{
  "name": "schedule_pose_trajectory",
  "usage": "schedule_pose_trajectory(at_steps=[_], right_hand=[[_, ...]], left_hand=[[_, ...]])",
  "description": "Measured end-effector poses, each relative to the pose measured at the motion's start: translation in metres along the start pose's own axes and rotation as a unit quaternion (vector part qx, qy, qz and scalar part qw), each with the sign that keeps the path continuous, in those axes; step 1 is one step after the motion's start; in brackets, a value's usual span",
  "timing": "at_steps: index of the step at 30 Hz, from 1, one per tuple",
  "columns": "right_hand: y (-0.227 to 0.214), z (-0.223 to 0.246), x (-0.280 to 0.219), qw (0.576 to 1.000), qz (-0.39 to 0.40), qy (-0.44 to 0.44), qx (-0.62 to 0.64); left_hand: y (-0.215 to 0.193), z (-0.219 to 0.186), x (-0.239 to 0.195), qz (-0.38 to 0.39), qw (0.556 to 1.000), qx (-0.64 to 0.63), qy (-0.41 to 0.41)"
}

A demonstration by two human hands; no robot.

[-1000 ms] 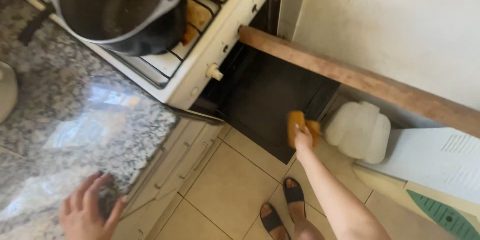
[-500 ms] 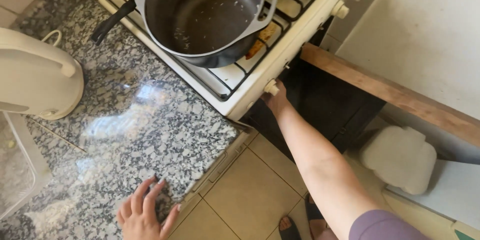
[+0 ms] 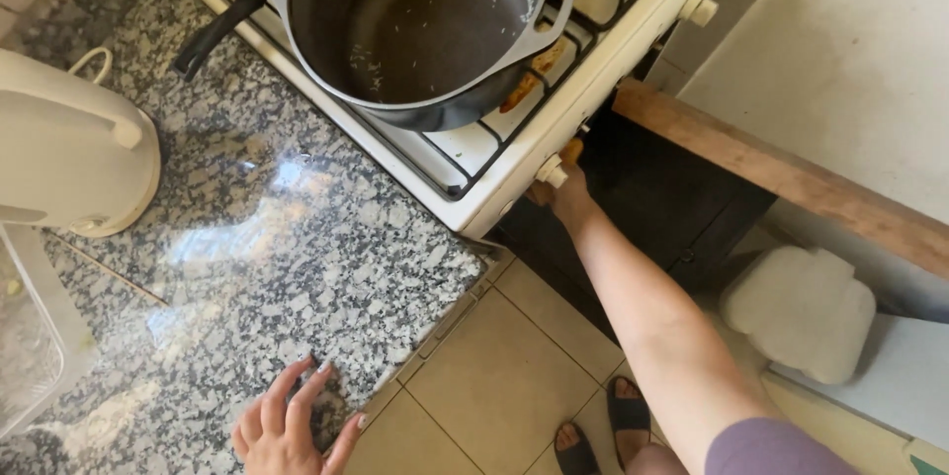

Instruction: The person washes various kitchen utensils and dishes, including a knife, spoon, fork, wooden spatula, and bowls, using a sponge and running water. They then check on pastries baking in the oven before returning to wash a small bowl.

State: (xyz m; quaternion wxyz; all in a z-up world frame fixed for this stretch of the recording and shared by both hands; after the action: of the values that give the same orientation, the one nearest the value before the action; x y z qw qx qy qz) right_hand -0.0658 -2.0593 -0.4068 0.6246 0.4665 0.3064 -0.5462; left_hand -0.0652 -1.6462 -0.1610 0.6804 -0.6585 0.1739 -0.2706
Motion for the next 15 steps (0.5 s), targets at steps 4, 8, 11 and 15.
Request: schedule_pose_trajectory(at_steps=[4,8,11,15], right_hand=[[-0.072,0.014,-0.012,0.997,-0.049,-0.053,-0.038],[-0.184,0.029,-0.02,0.975,-0.137,-0.135,-0.108],[-0.254,0.039,-0.042,0.968,-0.177,-0.14,-0.105],[-0.347,0.039,-0.062,0.957,-0.194,-0.198,-0.092]], left_hand=[[-0.006,-0.002,0.001,-0.003,1.0,0.003,0.001],[-0.008,-0.002,-0.001,0.041,0.999,-0.011,-0.006],[-0.01,-0.003,-0.003,0.018,1.0,-0.002,0.023],[-0.006,-0.001,-0.007,0.0,0.999,-0.005,0.035]])
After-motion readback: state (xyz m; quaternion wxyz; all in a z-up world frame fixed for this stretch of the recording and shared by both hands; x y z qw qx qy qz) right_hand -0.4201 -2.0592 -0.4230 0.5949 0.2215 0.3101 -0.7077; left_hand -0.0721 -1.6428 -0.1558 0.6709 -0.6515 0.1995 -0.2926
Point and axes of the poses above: each hand's wrist, its own x-axis towards the middle knuckle, its own y-axis out of the palm, z = x × y, the point moved 5 cm from there along x, towards the middle knuckle
